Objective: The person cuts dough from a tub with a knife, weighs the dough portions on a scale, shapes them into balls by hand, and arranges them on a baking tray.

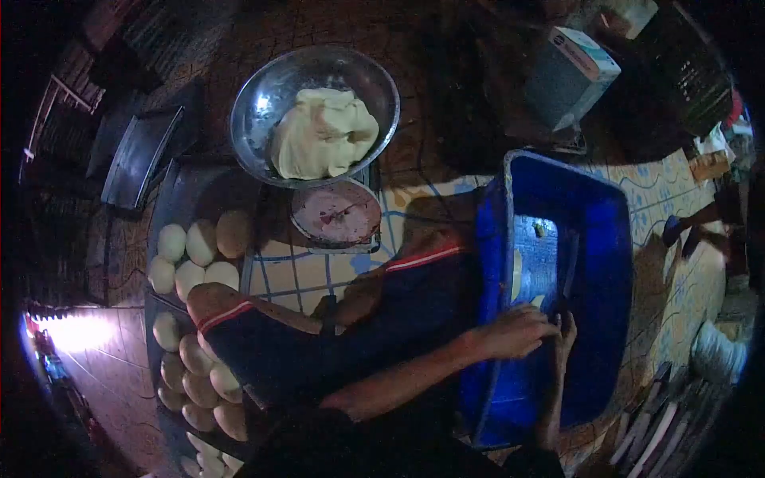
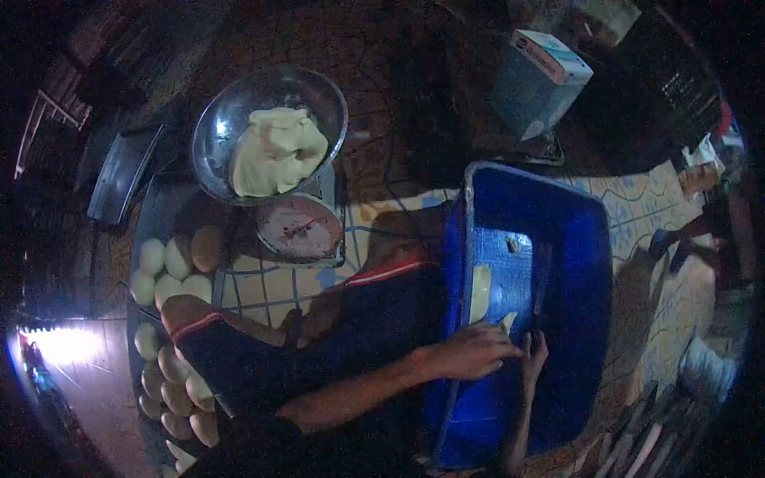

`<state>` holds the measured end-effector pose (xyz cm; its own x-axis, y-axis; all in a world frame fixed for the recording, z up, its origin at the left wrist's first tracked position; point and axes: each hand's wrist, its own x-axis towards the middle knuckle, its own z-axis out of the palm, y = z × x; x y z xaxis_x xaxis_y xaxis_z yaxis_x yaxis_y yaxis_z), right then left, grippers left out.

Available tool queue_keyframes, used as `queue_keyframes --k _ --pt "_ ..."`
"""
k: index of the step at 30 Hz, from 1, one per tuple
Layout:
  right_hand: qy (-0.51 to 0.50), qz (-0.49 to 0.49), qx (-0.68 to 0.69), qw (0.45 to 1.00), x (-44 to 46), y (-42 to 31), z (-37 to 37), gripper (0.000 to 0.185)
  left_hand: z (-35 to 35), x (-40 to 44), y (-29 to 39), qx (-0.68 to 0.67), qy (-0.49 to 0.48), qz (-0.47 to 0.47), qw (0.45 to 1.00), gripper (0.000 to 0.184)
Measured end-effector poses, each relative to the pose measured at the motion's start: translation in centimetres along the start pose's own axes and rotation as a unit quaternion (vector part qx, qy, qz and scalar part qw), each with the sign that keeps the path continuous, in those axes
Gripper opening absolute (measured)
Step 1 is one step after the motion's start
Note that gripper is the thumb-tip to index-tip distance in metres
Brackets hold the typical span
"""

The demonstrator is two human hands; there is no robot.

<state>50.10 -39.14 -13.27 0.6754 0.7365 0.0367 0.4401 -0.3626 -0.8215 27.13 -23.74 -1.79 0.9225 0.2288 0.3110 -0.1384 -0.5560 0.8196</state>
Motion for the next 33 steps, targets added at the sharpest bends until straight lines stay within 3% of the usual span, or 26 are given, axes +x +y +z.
queue_keyframes --k 1,2,4,5,6,7,8,10,11,13,16,17,20,21,22,24,25,26,28,29,30,32,33 --pt "0.070 -0.097 0.014 0.993 0.3 3.6 0.4 0.029 -2.1 -0.7 1.0 -0.050 0.056 0.009 0.997 0.036" --pt "0.064 -0.103 0.013 0.993 0.8 2.6 0.1 0.029 -4.9 -2.0 2.6 -0.101 0.111 0.015 0.989 0.034" --pt "-0.044 -0.033 0.104 0.993 0.0 -4.8 -0.1 0.030 -13.0 -5.6 3.8 0.039 0.192 -0.011 0.980 0.027" --pt "-0.015 -0.063 0.140 0.988 -0.6 -11.3 1.5 0.029 -17.1 -7.2 4.2 0.162 0.252 -0.075 0.951 0.023" --pt "-0.019 -0.064 0.145 0.987 -0.2 -14.8 2.8 0.029 -21.4 -8.5 5.4 0.162 0.378 -0.177 0.894 0.023" --pt "-0.007 -0.123 0.125 0.984 0.2 -17.5 3.8 0.032 -25.0 -10.1 4.3 0.155 0.468 -0.167 0.854 0.025" --pt "0.009 -0.182 0.106 0.978 0.5 -20.3 4.9 0.035 -28.8 -11.3 2.4 0.306 0.476 -0.160 0.809 0.029" --pt "-0.123 -0.116 0.220 0.961 0.5 -26.5 7.3 0.043 -33.5 -12.6 -1.2 0.486 0.458 -0.179 0.722 0.031" --pt "-0.189 -0.091 0.243 0.947 0.7 -29.8 8.6 0.047 -34.4 -12.8 -1.9 0.488 0.462 -0.172 0.720 0.031" --pt "-0.263 -0.066 0.284 0.920 1.3 -34.9 12.6 0.051 -35.8 -12.9 -2.3 0.427 0.293 -0.333 0.788 0.028" --pt "-0.264 -0.125 0.307 0.906 3.7 -39.5 20.7 0.049 -35.6 -11.5 -0.2 0.481 0.281 -0.349 0.754 0.024" --pt "-0.278 -0.124 0.312 0.900 4.7 -41.0 23.2 0.049 -35.7 -11.5 -0.1 0.463 0.303 -0.273 0.787 0.020" --pt "-0.304 -0.145 0.212 0.917 4.6 -43.4 27.9 0.050 -36.1 -10.7 0.7 0.397 0.362 -0.322 0.780 0.018" --pt "-0.317 -0.138 0.275 0.897 2.7 -44.3 28.4 0.051 -36.2 -10.8 0.6 0.424 0.398 -0.268 0.768 0.017" --pt "-0.329 -0.117 0.337 0.874 0.1 -43.9 28.1 0.052 -36.6 -10.6 0.8 0.421 0.393 -0.273 0.771 0.017" --pt "-0.303 -0.278 0.241 0.879 -3.1 -40.2 27.7 0.057 -37.7 -10.1 1.6 0.345 0.448 -0.270 0.780 0.015" --pt "-0.303 -0.280 0.241 0.878 -4.2 -39.4 26.7 0.057 -37.9 -10.0 1.8 0.315 0.467 -0.244 0.789 0.015" --pt "-0.341 -0.251 0.254 0.870 -5.3 -38.7 25.1 0.058 -37.7 -10.1 1.8 0.313 0.467 -0.246 0.790 0.015" --pt "-0.371 -0.220 0.268 0.861 -5.0 -38.6 21.9 0.059 -37.1 -9.3 2.8 0.244 0.584 -0.138 0.761 0.021" --pt "-0.438 -0.153 0.276 0.842 -4.3 -38.6 20.1 0.057 -36.4 -8.8 3.5 0.145 0.614 -0.109 0.768 0.023" --pt "-0.502 -0.081 0.281 0.814 -3.8 -38.2 18.8 0.056 -35.6 -8.3 4.4 0.142 0.611 -0.112 0.771 0.023" --pt "-0.497 -0.093 0.251 0.826 -2.0 -38.5 18.7 0.055 -34.4 -6.9 6.4 0.007 0.662 -0.036 0.749 0.024" --pt "-0.503 -0.027 0.298 0.810 -1.3 -39.3 19.2 0.055 -33.6 -6.2 7.6 -0.020 0.643 -0.015 0.765 0.024"
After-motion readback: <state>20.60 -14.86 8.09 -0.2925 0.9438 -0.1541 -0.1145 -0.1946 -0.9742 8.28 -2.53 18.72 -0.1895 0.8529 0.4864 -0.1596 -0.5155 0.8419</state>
